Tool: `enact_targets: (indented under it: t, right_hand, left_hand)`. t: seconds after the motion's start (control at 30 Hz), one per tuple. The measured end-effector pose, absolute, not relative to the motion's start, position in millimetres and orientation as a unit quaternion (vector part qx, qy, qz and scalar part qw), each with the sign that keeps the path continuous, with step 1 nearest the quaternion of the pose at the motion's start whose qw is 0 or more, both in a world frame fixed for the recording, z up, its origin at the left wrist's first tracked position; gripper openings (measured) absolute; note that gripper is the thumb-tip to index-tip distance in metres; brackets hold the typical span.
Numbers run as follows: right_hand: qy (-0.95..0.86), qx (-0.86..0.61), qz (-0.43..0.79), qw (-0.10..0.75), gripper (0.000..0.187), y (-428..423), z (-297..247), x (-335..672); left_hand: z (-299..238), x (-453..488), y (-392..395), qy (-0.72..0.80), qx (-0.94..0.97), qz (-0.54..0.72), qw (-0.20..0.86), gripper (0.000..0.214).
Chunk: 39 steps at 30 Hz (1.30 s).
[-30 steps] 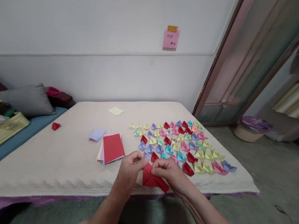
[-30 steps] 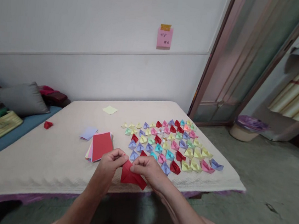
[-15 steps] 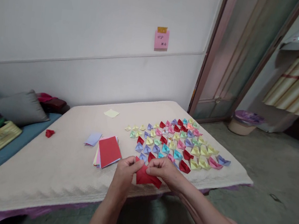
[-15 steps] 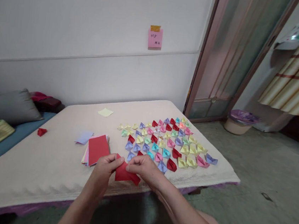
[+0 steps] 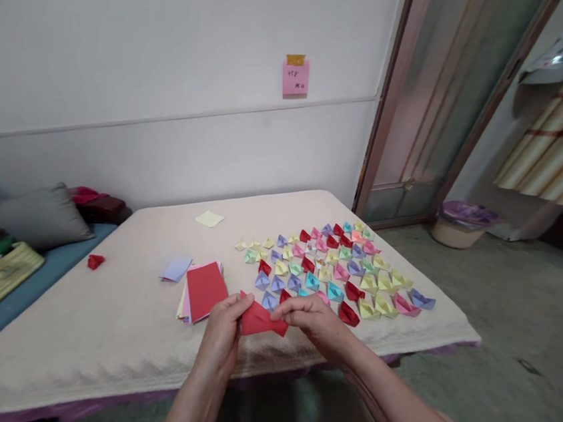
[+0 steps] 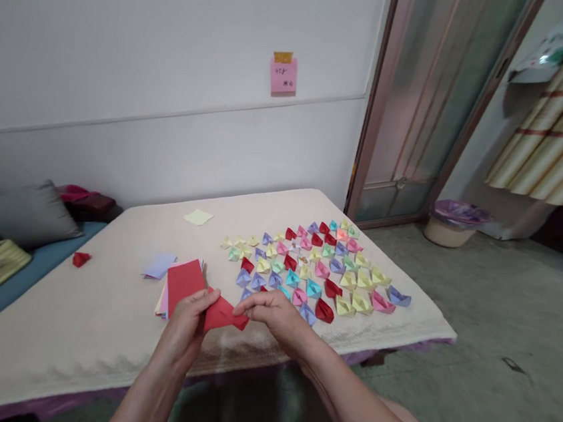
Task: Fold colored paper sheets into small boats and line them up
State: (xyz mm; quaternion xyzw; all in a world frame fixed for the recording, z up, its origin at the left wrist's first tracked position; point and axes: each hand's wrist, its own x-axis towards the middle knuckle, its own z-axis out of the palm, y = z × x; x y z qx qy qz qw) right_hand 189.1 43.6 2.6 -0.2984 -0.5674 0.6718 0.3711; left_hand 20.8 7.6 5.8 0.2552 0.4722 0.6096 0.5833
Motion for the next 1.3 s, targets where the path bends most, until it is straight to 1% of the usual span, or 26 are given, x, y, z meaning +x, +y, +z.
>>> enact_targets:
  t: [0.13, 0.33, 0.47, 0.63, 0.83, 0.93, 1.07, 1.17, 1.23, 1.3]
  right_hand:
    - [-0.566, -0.278, 0.676, 0.382, 0.023, 41.4, 3.0, 189.6]
    - [-0.658, -0.254, 0.557, 0.440, 0.009, 42.1, 6.8, 190.2]
    - [-0.663, -0.242, 0.514, 0.488, 0.005, 42.5, 9.3, 191.8]
    - [-0.611, -0.262, 0.533, 0.524, 0.009, 40.4, 10.9, 192.5]
    - [-0.547, -0.313, 0.571, 0.526, 0.006, 40.1, 12.0, 191.6]
    - [-0.524, -0.323, 0.588, 0.524, 0.008, 38.6, 13.2, 190.8]
    - [-0.506, -0.336, 0.585, 0.538, 0.011, 37.6, 13.1, 189.8]
    - [-0.498, -0.341, 0.586, 0.541, 0.014, 39.3, 12.6, 190.2]
    - [-0.501, -0.348, 0.586, 0.534, 0.017, 40.9, 12.7, 191.0]
    - [-0.508, -0.354, 0.586, 0.523, 0.019, 41.9, 12.9, 191.5]
  left_hand:
    - [5.7, 24.0, 7.0, 0.473, 0.202, 0.598, 0.615, 0.026]
    - [-5.5, 29.1, 10.5, 0.476, 0.124, 0.555, 0.671, 0.016]
    - [-6.1, 30.9, 11.4, 0.463, 0.092, 0.537, 0.699, 0.011]
    - [-8.4, 37.6, 7.7, 0.443, 0.075, 0.504, 0.738, 0.005]
    - [-12.6, 50.5, 0.5, 0.413, 0.064, 0.460, 0.784, 0.005]
    - [-11.8, 54.2, -2.5, 0.396, 0.060, 0.456, 0.795, 0.003]
    - [-12.7, 58.7, -5.3, 0.387, 0.070, 0.457, 0.797, 0.005]
    - [-15.6, 59.9, -4.7, 0.412, 0.112, 0.456, 0.781, 0.004]
    - [-16.8, 56.8, -2.3, 0.455, 0.170, 0.474, 0.734, 0.010]
    - [-15.7, 50.4, 1.0, 0.503, 0.233, 0.517, 0.652, 0.020]
